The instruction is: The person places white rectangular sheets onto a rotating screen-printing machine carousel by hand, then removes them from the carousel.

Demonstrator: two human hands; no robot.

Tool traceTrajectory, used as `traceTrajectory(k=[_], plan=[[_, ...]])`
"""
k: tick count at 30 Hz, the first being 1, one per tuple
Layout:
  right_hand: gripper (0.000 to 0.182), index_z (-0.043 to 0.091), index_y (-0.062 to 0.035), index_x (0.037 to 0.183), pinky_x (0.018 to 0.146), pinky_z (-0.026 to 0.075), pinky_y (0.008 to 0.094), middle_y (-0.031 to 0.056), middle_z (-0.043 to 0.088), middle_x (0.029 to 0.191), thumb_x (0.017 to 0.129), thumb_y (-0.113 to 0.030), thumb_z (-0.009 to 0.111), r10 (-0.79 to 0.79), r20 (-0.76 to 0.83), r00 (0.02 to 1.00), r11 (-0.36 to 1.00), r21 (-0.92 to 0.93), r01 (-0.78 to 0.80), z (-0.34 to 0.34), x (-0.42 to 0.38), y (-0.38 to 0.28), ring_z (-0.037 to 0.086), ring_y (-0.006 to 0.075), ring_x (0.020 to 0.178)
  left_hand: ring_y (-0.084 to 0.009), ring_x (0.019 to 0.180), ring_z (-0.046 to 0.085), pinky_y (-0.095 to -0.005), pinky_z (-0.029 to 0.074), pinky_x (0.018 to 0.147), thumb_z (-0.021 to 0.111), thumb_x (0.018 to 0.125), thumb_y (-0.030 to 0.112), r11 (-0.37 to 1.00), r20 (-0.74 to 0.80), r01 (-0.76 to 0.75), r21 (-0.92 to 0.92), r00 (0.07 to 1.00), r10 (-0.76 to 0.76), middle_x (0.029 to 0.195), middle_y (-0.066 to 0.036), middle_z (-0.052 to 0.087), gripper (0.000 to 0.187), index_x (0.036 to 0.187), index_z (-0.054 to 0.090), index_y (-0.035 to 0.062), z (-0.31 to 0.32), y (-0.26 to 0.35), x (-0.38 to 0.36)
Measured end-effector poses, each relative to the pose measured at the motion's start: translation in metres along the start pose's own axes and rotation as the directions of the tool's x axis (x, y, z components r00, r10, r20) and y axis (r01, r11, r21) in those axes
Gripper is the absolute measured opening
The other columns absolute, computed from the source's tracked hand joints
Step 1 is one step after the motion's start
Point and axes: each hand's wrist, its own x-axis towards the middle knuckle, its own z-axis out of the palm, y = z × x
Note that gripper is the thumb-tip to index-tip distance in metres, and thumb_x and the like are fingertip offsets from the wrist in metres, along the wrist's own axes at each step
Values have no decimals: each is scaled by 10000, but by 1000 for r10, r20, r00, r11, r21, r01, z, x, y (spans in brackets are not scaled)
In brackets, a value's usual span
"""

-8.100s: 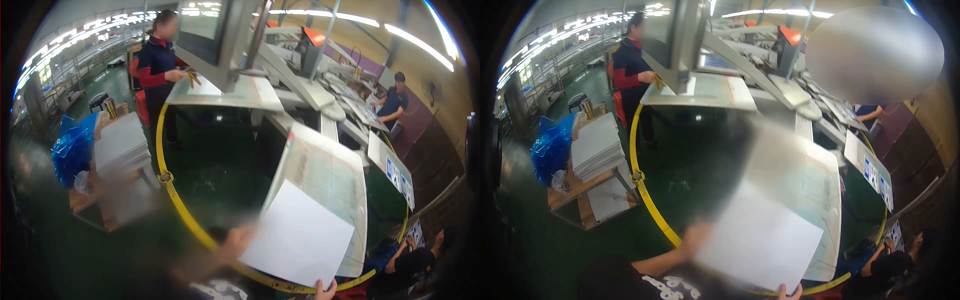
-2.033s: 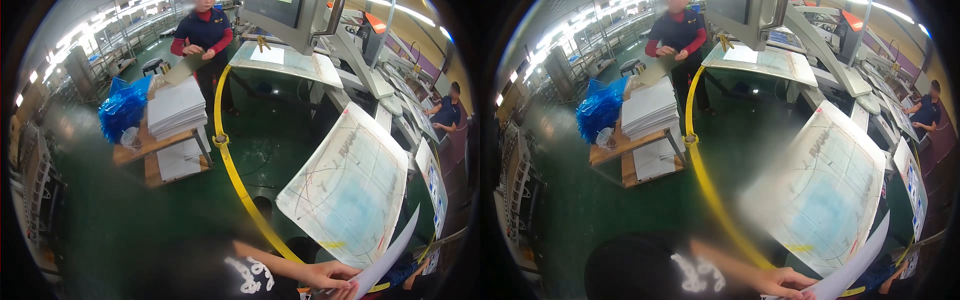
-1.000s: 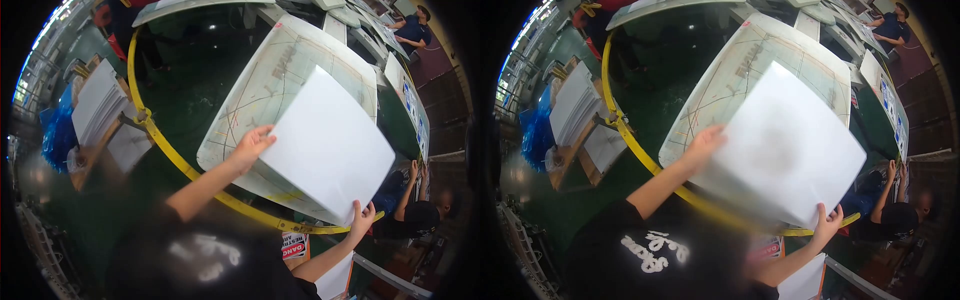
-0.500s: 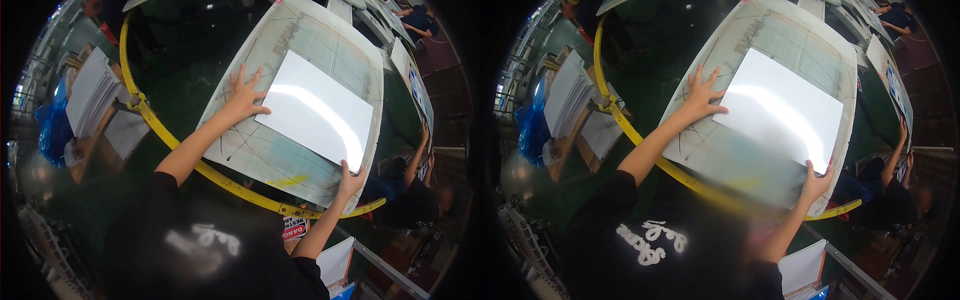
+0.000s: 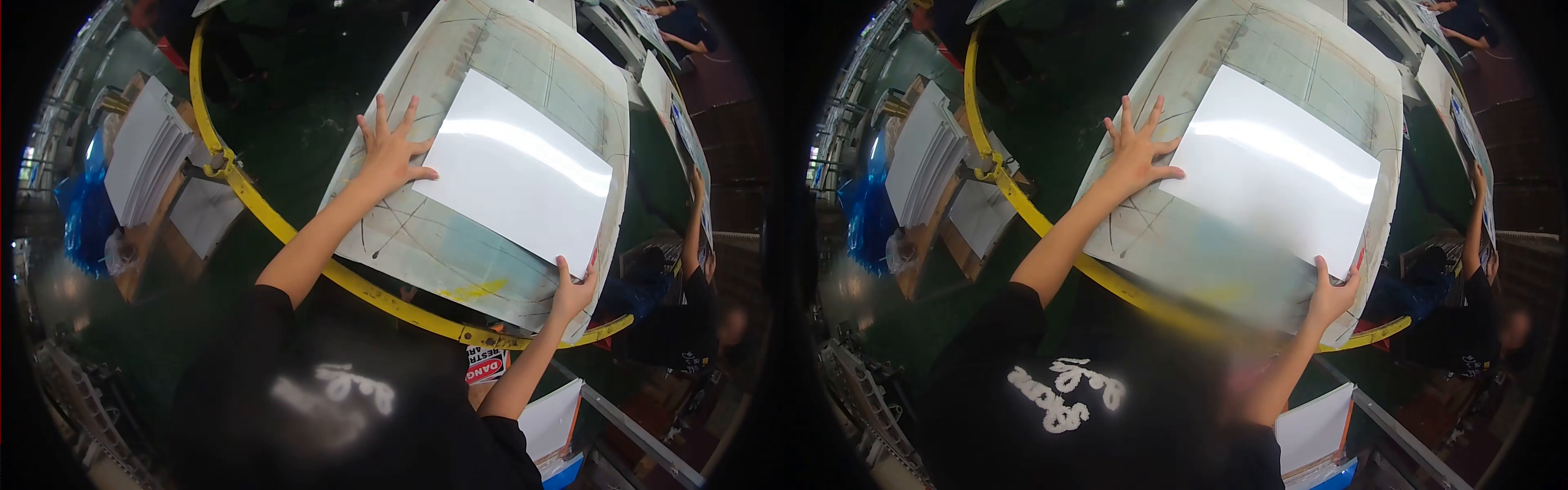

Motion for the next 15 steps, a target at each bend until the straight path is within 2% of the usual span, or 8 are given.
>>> traceTrajectory(k=[3, 6, 9, 15], plan=[[607, 540, 66, 1067, 813, 451, 323, 171, 616, 987, 632, -255, 817, -32, -24, 999, 997, -66, 30, 2, -2, -1, 596, 249, 886, -480, 1321, -139, -747, -23, 939, 708, 627, 525, 999, -45, 5, 47, 999, -3, 1515, -74, 50, 508, 1079, 667, 296, 4, 1, -2], [619, 539, 64, 1068, 820, 448, 334, 173, 615, 988, 625, -267, 816, 5, -1, 1000, 999, -38, -5, 3, -3, -2, 594, 262, 896, -469, 1330, -115, -758, -18, 928, 712, 614, 523, 997, -152, 40, 65, 988, -29, 1513, -69, 70, 508, 1074, 667, 313, 8, 6, -6], [643, 542, 65, 1069, 837, 441, 354, 182, 612, 1003, 614, -297, 815, -9, -8, 1000, 993, -116, 9, 7, 1, 7, 587, 287, 923, -434, 1344, -132, -729, -71, 942, 710, 624, 512, 995, -92, 99, 29, 991, -96, 1518, -46, 80, 479, 1062, 672, 323, 5, 10, -7], [672, 550, 65, 1070, 866, 422, 387, 204, 592, 1059, 602, -339, 811, -7, -17, 1000, 992, -123, 4, 10, 6, 10, 560, 320, 987, -424, 1348, -132, -725, -74, 947, 714, 626, 499, 993, -60, 113, 37, 992, -110, 1518, -45, 85, 465, 1058, 672, 331, 2, 12, -6]])
